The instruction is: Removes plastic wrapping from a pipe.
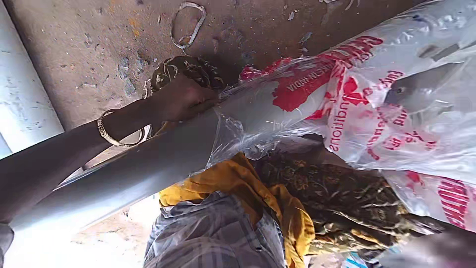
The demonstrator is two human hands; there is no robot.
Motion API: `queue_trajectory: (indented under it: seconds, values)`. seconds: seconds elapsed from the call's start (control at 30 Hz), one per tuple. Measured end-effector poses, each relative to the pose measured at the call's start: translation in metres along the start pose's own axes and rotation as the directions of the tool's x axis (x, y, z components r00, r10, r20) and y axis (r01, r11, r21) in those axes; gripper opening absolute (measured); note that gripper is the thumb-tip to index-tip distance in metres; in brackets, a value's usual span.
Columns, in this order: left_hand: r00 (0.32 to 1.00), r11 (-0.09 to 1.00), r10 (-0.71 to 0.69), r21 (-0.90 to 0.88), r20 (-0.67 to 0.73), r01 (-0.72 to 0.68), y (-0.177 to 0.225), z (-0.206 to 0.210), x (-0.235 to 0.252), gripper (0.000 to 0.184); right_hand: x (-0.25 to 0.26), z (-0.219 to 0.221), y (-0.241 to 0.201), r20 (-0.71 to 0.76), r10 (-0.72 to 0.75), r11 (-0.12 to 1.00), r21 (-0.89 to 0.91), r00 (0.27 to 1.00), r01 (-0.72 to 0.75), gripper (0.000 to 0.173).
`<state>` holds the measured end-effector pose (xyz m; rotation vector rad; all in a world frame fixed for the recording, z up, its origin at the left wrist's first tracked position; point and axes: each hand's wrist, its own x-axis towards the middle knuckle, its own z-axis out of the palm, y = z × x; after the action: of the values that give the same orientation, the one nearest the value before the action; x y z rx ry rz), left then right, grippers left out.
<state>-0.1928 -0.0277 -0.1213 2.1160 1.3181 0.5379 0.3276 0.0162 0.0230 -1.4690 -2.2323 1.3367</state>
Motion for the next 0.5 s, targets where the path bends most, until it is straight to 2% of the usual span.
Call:
queue_trajectory:
  seconds: [0.03,0.1,0.17,0.2,0.27,0.3,0.37,0.43,0.5]
  values:
    - [1.0,1.0,0.008,-0.03,-0.009,-0.008,0.001,0.0,0.002,0.031,0.013,0.018,-0.01,-0.016,-0.069,0.998,-0.012,0.997,0.069,0.031]
    - [0.998,0.976,-0.042,-0.214,-0.043,0.032,0.004,-0.005,0.0,0.029,0.042,0.058,-0.032,-0.08,-0.219,0.974,0.043,0.972,0.223,0.026]
    - [0.975,0.916,-0.155,-0.393,-0.159,0.081,0.005,-0.028,-0.006,0.026,0.073,0.098,-0.056,-0.146,-0.393,0.9,0.14,0.908,0.412,0.021]
    - [0.953,0.911,-0.198,-0.402,-0.23,0.092,0.005,-0.047,-0.01,0.027,0.09,0.117,-0.072,-0.157,-0.47,0.857,0.154,0.868,0.492,0.018]
    - [0.904,0.95,-0.269,-0.247,-0.332,0.192,0.017,-0.078,-0.021,0.03,0.118,0.154,-0.106,-0.124,-0.609,0.78,0.086,0.783,0.62,0.015]
    - [0.891,0.957,-0.286,-0.159,-0.353,0.244,0.029,-0.086,-0.027,0.031,0.131,0.169,-0.12,-0.062,-0.667,0.743,0.019,0.743,0.669,0.016]
    - [0.91,0.969,-0.24,-0.031,-0.337,0.244,0.052,-0.088,-0.04,0.03,0.153,0.193,-0.142,0.121,-0.702,0.69,-0.129,0.702,0.712,0.02]
    - [0.95,0.979,-0.139,0.103,-0.28,0.174,0.069,-0.081,-0.051,0.027,0.17,0.209,-0.158,0.264,-0.621,0.697,-0.246,0.738,0.674,0.018]
    - [0.969,0.97,-0.1,0.195,-0.226,0.146,0.082,-0.071,-0.06,0.028,0.181,0.213,-0.172,0.408,-0.466,0.716,-0.348,0.785,0.605,0.015]
